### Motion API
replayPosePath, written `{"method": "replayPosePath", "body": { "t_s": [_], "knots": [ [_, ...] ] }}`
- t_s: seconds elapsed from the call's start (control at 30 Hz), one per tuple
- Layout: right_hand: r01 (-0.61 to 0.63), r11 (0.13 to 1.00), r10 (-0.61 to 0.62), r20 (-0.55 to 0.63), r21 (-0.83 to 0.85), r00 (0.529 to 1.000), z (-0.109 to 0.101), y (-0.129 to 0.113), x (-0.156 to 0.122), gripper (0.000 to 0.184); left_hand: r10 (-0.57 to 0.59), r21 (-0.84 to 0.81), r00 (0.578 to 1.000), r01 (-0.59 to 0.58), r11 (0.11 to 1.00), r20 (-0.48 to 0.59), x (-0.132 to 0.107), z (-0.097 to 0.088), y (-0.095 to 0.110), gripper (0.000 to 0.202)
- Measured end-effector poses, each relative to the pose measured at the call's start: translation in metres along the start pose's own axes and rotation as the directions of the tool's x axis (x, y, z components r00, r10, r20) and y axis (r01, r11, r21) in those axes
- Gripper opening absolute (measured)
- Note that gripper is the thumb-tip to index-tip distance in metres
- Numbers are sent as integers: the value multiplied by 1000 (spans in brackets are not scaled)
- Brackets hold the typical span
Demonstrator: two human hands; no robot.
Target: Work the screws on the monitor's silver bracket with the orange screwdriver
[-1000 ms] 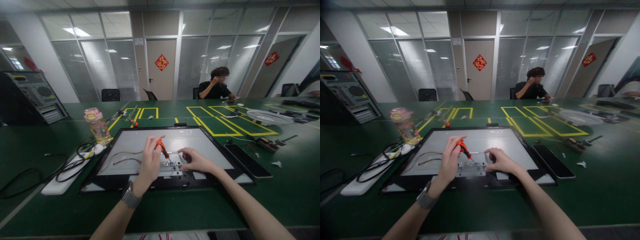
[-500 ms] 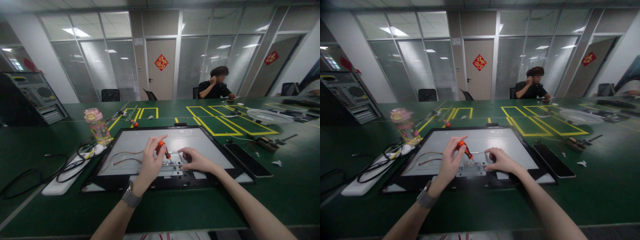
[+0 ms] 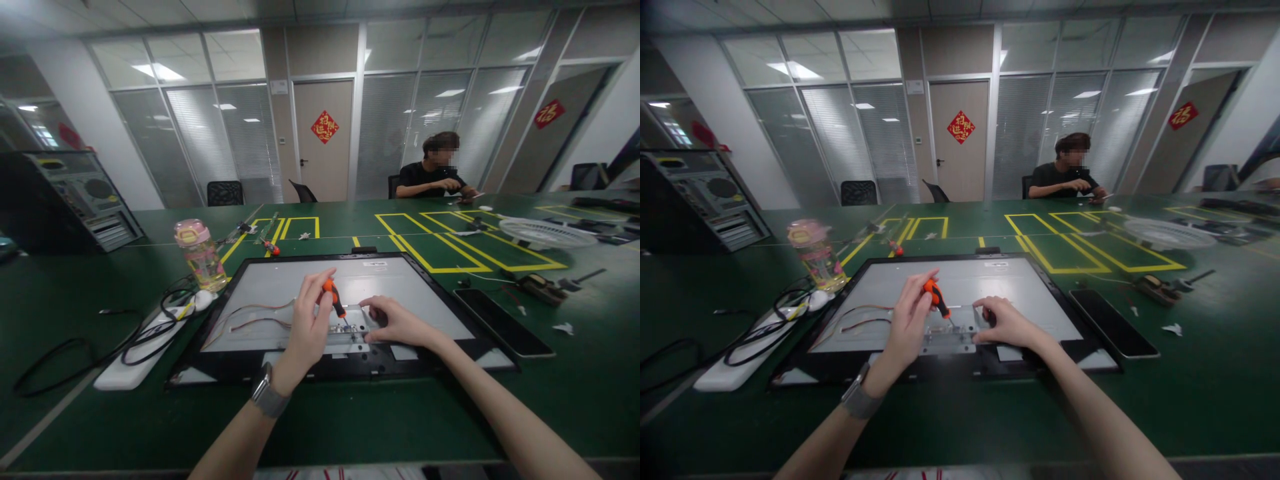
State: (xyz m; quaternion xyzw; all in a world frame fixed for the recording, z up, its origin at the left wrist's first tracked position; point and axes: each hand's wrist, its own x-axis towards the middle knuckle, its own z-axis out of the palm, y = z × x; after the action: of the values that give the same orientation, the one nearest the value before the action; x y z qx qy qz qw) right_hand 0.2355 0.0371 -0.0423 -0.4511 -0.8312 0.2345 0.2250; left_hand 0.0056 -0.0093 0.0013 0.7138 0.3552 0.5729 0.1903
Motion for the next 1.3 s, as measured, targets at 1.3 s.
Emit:
{"method": "replayPosePath", "body": {
  "t_s": [1.3],
  "knots": [
    [-1,1000,1,-1,2,1000,0,-2,0,61,16,70,998,-12,998,-53,1,-2,3,24]
  ]
}}
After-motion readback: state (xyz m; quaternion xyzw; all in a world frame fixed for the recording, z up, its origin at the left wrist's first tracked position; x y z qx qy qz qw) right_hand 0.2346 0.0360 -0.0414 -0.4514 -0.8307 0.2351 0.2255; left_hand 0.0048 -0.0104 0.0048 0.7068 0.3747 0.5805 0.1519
